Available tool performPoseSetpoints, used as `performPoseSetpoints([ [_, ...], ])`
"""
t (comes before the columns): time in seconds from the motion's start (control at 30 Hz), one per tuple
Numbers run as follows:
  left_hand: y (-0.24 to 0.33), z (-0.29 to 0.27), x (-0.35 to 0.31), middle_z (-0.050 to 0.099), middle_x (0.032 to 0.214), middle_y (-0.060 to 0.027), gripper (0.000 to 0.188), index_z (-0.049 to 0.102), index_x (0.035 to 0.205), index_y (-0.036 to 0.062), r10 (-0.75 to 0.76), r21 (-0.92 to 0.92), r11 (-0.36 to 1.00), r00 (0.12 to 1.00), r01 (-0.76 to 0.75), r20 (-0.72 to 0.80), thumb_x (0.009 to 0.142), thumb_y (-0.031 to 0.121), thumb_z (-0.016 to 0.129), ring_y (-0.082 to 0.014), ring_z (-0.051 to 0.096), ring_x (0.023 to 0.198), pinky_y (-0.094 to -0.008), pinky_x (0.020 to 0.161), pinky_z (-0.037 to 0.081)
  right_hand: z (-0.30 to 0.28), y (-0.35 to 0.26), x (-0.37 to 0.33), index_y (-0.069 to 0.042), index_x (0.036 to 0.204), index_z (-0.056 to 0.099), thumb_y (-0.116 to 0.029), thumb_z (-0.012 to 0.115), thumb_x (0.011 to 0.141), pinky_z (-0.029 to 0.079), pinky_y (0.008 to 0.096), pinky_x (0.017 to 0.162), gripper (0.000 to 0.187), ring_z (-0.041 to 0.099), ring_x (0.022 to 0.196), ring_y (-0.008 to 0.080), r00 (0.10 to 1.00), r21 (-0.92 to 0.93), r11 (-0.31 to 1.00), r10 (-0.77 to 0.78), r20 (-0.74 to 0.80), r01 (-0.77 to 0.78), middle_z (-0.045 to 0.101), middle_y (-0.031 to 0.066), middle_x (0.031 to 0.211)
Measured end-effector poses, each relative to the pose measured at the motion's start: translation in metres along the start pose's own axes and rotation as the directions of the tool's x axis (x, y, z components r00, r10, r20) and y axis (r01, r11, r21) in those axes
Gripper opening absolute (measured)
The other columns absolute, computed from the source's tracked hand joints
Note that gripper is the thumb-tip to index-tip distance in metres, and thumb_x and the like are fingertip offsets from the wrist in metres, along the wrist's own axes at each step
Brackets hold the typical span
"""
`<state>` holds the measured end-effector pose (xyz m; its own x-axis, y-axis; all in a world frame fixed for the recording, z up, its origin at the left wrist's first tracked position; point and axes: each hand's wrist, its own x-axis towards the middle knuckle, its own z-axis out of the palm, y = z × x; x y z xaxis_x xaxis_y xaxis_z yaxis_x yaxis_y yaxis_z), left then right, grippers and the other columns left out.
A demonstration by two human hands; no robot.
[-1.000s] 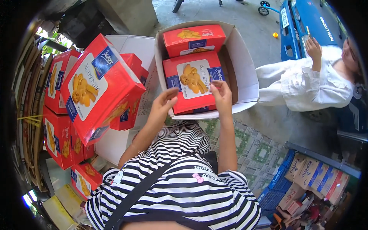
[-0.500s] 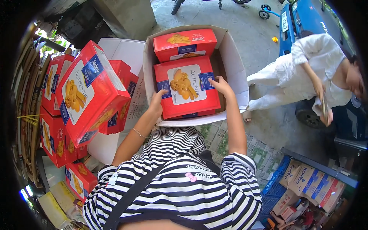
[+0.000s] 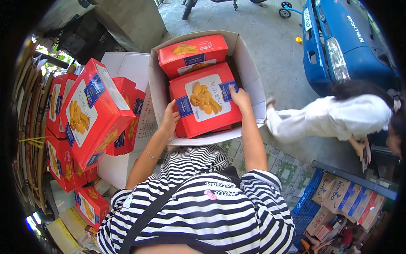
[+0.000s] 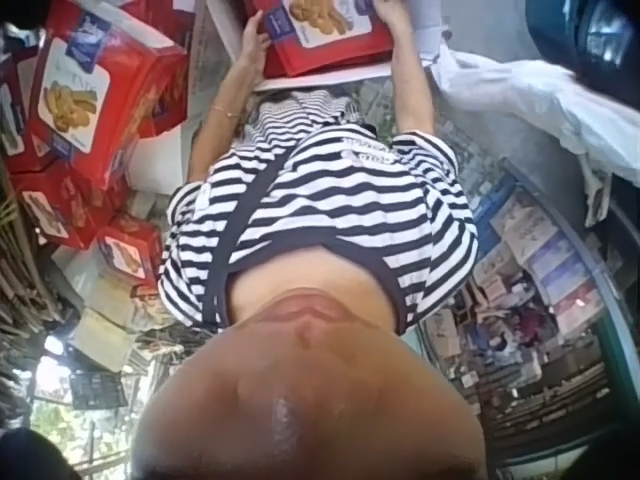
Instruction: Sorting and arranging boxes of cookies into a larger shipping container.
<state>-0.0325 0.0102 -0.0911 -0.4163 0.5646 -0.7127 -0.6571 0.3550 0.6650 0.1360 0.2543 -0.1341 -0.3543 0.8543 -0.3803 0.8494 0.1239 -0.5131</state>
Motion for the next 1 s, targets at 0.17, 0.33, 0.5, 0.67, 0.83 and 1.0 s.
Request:
performPoseSetpoints([
  [0.17, 0.017, 0.004, -0.008, 0.039, 0.138, -0.0183, 0.079, 0.035, 0.136, -0.0048, 0.220, 0.017, 0.975, 0.970, -0.220, -0.100, 0.078, 0.044, 0.061, -0.0271, 0.039, 0.124, -0.0334, 0.106, 0.026, -0.022, 0.002, -0.014, 0.006, 0.106, 0.062, -0.072, 0.038, 0.079, 0.041, 0.0432, 0.095, 0.086, 0.054, 0.109, 0.0410, 0.995, -0.188, 0.982, 0.001, 0.105, 0.019, 0.059, 0.0314, 0.106],
  [0.33, 0.087, 0.012, -0.049, 0.049, 0.125, -0.0204, 0.070, 0.042, 0.132, -0.0011, 0.529, 0.404, 0.753, 0.843, -0.519, 0.096, 0.081, 0.043, 0.061, -0.0287, 0.047, 0.117, -0.0358, 0.101, 0.032, -0.081, -0.034, -0.050, -0.001, 0.109, 0.063, -0.064, 0.040, 0.084, 0.042, 0.0403, 0.093, 0.072, 0.055, 0.108, 0.0399, 0.995, -0.045, 0.999, -0.017, 0.103, 0.022, 0.060, 0.0272, 0.109],
  [0.5, 0.111, 0.034, -0.118, 0.046, 0.129, -0.0223, 0.079, 0.044, 0.131, 0.0035, 0.632, 0.685, 0.356, 0.703, -0.636, 0.325, 0.072, 0.049, 0.068, -0.0354, 0.042, 0.122, -0.0442, 0.103, 0.028, -0.135, -0.039, -0.114, -0.009, 0.119, 0.056, -0.056, 0.049, 0.085, 0.043, 0.0399, 0.090, 0.058, 0.057, 0.106, 0.0377, 0.987, -0.042, 0.986, -0.157, 0.040, 0.159, 0.061, 0.0243, 0.109],
  [0.67, 0.120, 0.043, -0.182, 0.026, 0.140, -0.0301, 0.095, 0.041, 0.136, 0.0143, 0.700, 0.662, 0.069, 0.509, -0.747, 0.501, 0.055, 0.041, 0.082, -0.0452, 0.031, 0.124, -0.0504, 0.104, 0.023, -0.179, -0.069, -0.181, -0.015, 0.122, 0.054, -0.048, 0.048, 0.090, 0.048, 0.0402, 0.079, 0.047, 0.064, 0.093, 0.0351, 0.950, -0.097, 0.992, -0.111, -0.291, 0.087, 0.065, 0.0211, 0.097],
  [0.83, 0.142, 0.018, -0.233, 0.023, 0.144, -0.0251, 0.107, 0.034, 0.141, 0.0147, 0.826, 0.490, 0.051, 0.313, -0.870, 0.469, 0.048, 0.021, 0.086, -0.0417, 0.034, 0.121, -0.0471, 0.102, 0.028, -0.189, -0.107, -0.224, -0.009, 0.126, 0.053, -0.034, 0.048, 0.095, 0.048, 0.0274, 0.072, 0.039, 0.062, 0.079, 0.0113, 0.820, 0.124, 0.923, -0.254, -0.513, 0.364, 0.067, 0.0137, 0.091],
  [1.0, 0.152, -0.027, -0.276, 0.029, 0.144, -0.0221, 0.106, 0.040, 0.138, 0.0091, 0.953, 0.390, 0.092, 0.195, -0.916, 0.233, 0.043, 0.017, 0.088, -0.0359, 0.036, 0.127, -0.0422, 0.104, 0.030, -0.166, -0.182, -0.263, -0.008, 0.129, 0.048, -0.035, 0.049, 0.095, 0.047, 0.0243, 0.076, 0.043, 0.059, 0.086, 0.0106, 0.771, 0.258, 0.844, -0.250, -0.585, 0.470, 0.063, 0.0126, 0.103],
])
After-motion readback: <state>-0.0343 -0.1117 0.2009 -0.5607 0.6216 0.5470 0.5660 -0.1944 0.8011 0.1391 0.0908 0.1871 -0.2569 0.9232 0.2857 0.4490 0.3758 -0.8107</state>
